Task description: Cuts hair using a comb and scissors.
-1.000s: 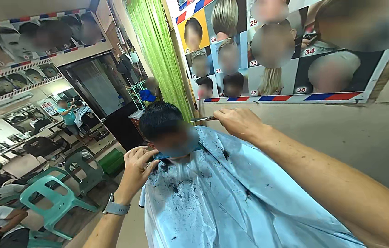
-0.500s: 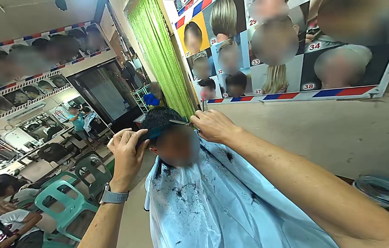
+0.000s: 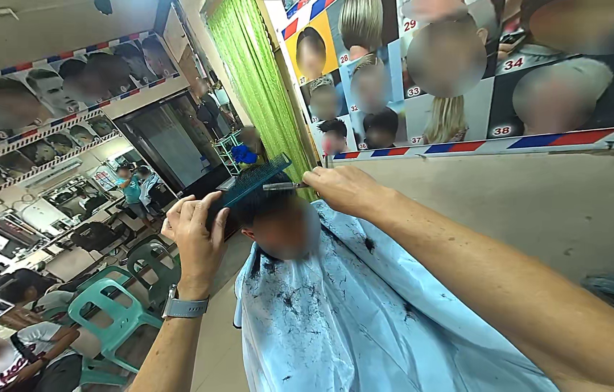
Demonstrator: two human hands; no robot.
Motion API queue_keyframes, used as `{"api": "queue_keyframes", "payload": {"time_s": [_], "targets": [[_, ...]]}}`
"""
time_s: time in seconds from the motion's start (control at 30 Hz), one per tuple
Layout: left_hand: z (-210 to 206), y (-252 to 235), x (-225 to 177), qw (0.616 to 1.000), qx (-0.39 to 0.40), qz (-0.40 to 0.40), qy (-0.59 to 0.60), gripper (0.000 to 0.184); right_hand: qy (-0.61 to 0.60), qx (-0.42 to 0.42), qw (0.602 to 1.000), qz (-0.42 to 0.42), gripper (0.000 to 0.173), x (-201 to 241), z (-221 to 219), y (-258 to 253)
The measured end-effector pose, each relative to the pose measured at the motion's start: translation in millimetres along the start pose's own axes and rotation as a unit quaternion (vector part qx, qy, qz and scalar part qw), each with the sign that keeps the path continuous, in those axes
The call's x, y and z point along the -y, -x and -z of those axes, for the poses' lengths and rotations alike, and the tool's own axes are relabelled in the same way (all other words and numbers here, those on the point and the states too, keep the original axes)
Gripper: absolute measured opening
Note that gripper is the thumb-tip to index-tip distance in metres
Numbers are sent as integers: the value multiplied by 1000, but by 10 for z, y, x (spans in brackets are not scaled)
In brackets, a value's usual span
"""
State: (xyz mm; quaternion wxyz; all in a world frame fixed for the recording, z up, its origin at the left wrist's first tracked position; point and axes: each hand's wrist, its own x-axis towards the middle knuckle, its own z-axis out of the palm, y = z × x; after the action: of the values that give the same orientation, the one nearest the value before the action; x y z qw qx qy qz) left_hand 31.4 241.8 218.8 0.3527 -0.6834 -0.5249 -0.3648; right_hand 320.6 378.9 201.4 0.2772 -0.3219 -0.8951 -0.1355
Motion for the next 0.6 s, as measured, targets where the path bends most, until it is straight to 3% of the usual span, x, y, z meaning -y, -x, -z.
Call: {"api": "queue_keyframes", "payload": {"time_s": [0.17, 0.37, 0.5, 0.6], "targets": [[-182, 226, -16, 981, 143, -124, 35, 25, -9, 28, 1000, -2, 16, -300, 152, 105], [-181, -166, 303, 992, 103, -76, 17, 29, 22, 111, 993, -24, 17, -505, 30, 157], [-126, -378, 264, 994, 86, -68, 1, 30, 23, 140, 989, -47, 33, -441, 44, -5], [-98, -439, 218, 994, 90, -68, -1, 30, 18, 130, 991, -42, 36, -367, 87, -154]]}}
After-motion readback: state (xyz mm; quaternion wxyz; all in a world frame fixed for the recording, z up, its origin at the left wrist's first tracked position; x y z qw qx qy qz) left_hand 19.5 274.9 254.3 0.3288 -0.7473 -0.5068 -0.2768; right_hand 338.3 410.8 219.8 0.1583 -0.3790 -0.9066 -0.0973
